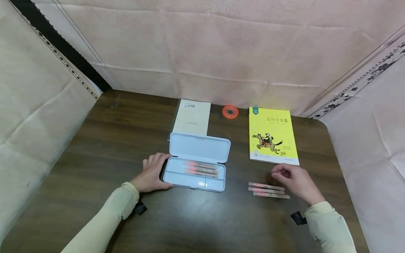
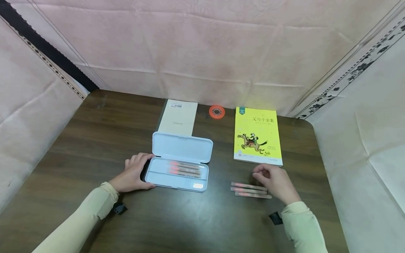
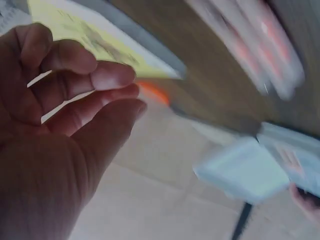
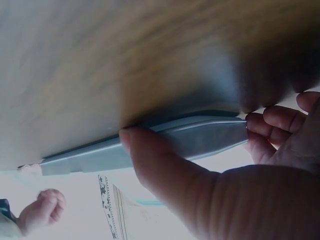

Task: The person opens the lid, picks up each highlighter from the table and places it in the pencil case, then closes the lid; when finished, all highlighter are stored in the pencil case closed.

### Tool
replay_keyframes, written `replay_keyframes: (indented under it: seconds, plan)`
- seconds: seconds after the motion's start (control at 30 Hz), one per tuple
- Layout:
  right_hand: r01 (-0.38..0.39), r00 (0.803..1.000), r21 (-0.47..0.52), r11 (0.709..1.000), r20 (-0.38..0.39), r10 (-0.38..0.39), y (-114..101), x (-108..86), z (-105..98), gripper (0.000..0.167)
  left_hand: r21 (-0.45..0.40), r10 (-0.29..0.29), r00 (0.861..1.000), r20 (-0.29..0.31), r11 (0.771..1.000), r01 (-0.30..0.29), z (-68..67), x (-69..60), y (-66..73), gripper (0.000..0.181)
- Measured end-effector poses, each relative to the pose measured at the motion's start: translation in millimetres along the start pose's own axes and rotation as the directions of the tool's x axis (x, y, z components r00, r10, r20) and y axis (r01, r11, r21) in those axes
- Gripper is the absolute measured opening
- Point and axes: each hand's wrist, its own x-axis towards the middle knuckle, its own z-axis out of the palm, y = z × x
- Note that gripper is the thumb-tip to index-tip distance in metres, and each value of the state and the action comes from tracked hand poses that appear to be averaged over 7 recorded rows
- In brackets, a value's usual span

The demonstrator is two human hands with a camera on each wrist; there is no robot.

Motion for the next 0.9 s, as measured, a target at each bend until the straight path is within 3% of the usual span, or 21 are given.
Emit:
replay_keyframes:
  seconds: [0.3,0.9]
  plan:
    - [-0.114,0.988,-0.013,0.993,0.104,0.114,42,-15.5,4,0.015,-0.002,0.002,1.0,-0.002,1.0,-0.002,-0.2,0.2,-2.4,0.097]
    - [-0.15,0.98,-0.011,0.989,0.129,0.15,53,-15.1,14,0.009,-0.011,-0.02,1.0,0.023,1.0,0.02,0.4,0.0,-0.8,0.098]
